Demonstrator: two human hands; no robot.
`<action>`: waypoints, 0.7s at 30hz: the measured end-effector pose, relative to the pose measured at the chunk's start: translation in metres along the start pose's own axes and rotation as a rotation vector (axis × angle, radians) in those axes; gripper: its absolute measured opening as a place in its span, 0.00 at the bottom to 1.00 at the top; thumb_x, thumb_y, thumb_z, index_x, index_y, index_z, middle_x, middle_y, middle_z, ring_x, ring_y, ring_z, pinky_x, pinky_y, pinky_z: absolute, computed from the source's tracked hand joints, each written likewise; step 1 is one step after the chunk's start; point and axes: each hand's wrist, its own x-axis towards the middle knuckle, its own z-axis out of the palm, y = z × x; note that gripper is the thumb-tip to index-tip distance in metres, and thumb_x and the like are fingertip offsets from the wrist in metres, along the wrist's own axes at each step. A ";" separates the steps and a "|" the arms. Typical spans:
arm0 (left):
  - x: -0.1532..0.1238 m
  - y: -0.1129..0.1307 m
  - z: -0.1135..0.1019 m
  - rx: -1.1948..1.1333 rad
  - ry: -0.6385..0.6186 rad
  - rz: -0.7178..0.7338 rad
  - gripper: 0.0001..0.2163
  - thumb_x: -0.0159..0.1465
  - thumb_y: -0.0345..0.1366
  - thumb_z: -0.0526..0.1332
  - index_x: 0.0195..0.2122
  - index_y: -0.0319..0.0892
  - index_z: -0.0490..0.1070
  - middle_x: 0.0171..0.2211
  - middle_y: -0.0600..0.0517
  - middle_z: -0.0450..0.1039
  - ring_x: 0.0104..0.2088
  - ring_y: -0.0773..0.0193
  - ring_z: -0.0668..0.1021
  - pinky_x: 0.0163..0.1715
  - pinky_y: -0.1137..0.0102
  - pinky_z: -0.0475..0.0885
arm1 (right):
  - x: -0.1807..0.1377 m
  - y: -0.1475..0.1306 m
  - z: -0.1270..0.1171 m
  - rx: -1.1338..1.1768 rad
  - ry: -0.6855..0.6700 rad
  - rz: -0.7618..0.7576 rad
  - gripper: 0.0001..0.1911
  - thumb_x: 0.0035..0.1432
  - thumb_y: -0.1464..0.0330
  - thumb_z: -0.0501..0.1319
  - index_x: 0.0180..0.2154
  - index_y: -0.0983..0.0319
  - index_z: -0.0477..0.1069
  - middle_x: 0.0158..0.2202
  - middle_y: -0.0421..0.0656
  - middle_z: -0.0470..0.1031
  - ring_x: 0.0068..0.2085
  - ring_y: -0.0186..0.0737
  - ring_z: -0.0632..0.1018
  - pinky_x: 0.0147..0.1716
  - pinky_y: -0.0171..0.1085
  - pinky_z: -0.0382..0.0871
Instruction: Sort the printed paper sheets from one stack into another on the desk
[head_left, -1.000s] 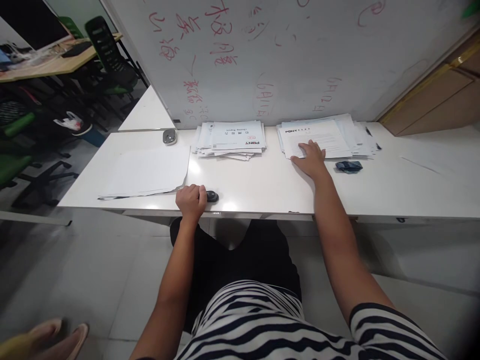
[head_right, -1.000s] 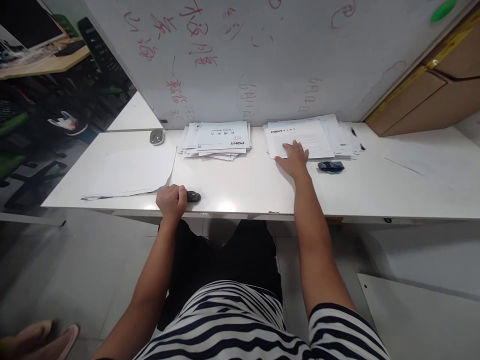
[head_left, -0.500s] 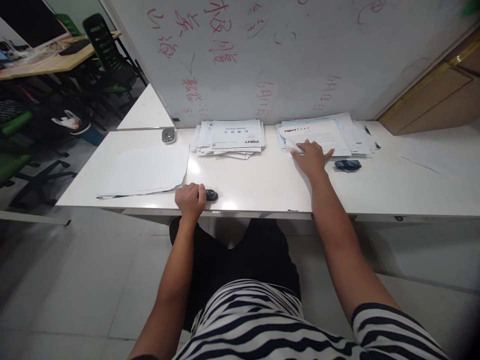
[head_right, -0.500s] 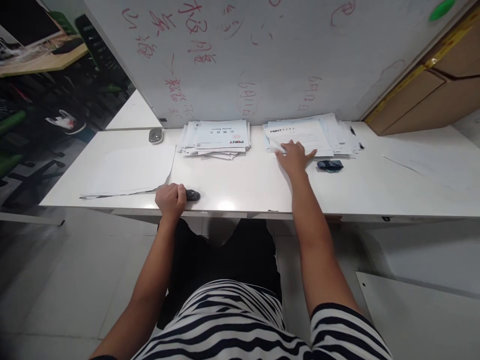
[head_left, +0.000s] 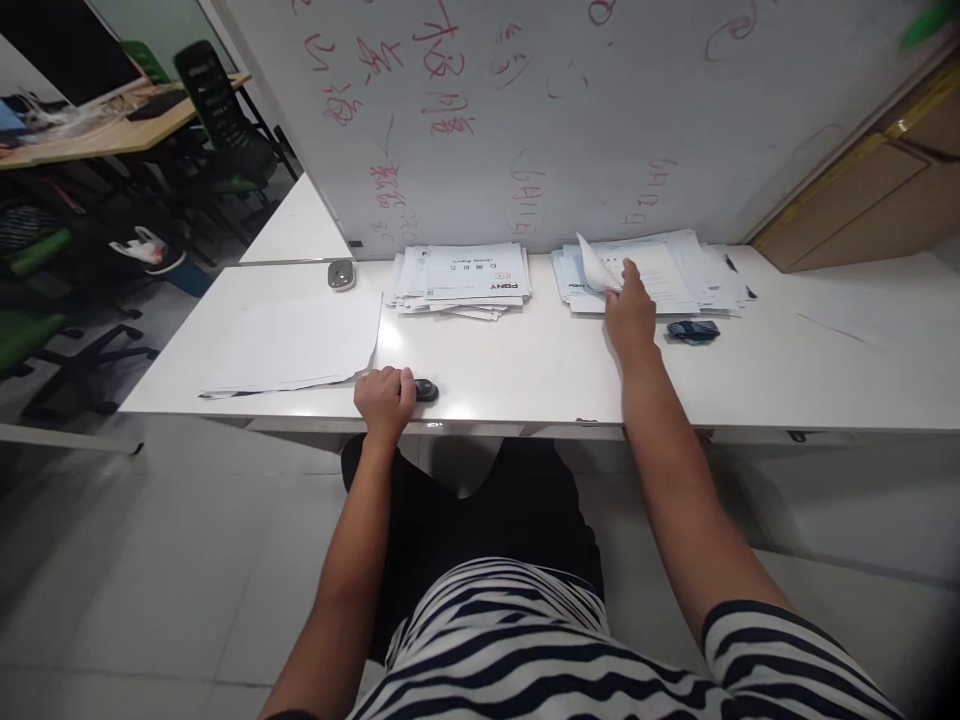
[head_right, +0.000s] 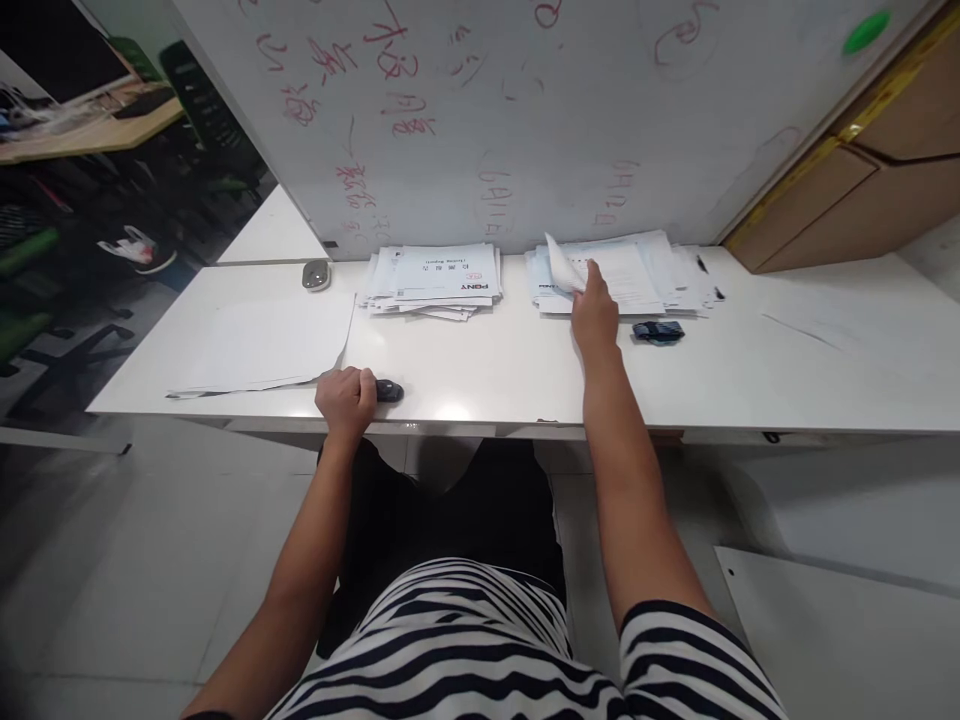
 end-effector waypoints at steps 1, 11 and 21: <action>0.000 0.000 0.000 0.006 0.000 0.002 0.18 0.66 0.37 0.50 0.17 0.42 0.59 0.19 0.51 0.63 0.24 0.64 0.64 0.31 0.65 0.53 | -0.001 0.002 0.001 0.015 0.005 -0.008 0.28 0.63 0.65 0.48 0.64 0.60 0.51 0.57 0.54 0.68 0.53 0.54 0.73 0.51 0.52 0.64; 0.006 0.005 -0.001 -0.140 0.047 -0.164 0.15 0.64 0.47 0.54 0.33 0.42 0.73 0.34 0.45 0.75 0.41 0.55 0.72 0.47 0.59 0.57 | -0.033 -0.062 -0.037 0.646 0.427 0.085 0.22 0.63 0.54 0.50 0.47 0.62 0.70 0.42 0.48 0.77 0.46 0.47 0.77 0.46 0.48 0.71; -0.013 0.102 -0.073 -1.128 -0.212 -0.450 0.21 0.64 0.51 0.55 0.53 0.44 0.66 0.48 0.45 0.73 0.47 0.59 0.75 0.46 0.64 0.69 | -0.175 -0.153 -0.066 1.487 0.069 0.473 0.18 0.55 0.57 0.63 0.45 0.58 0.71 0.44 0.44 0.77 0.45 0.40 0.78 0.43 0.42 0.75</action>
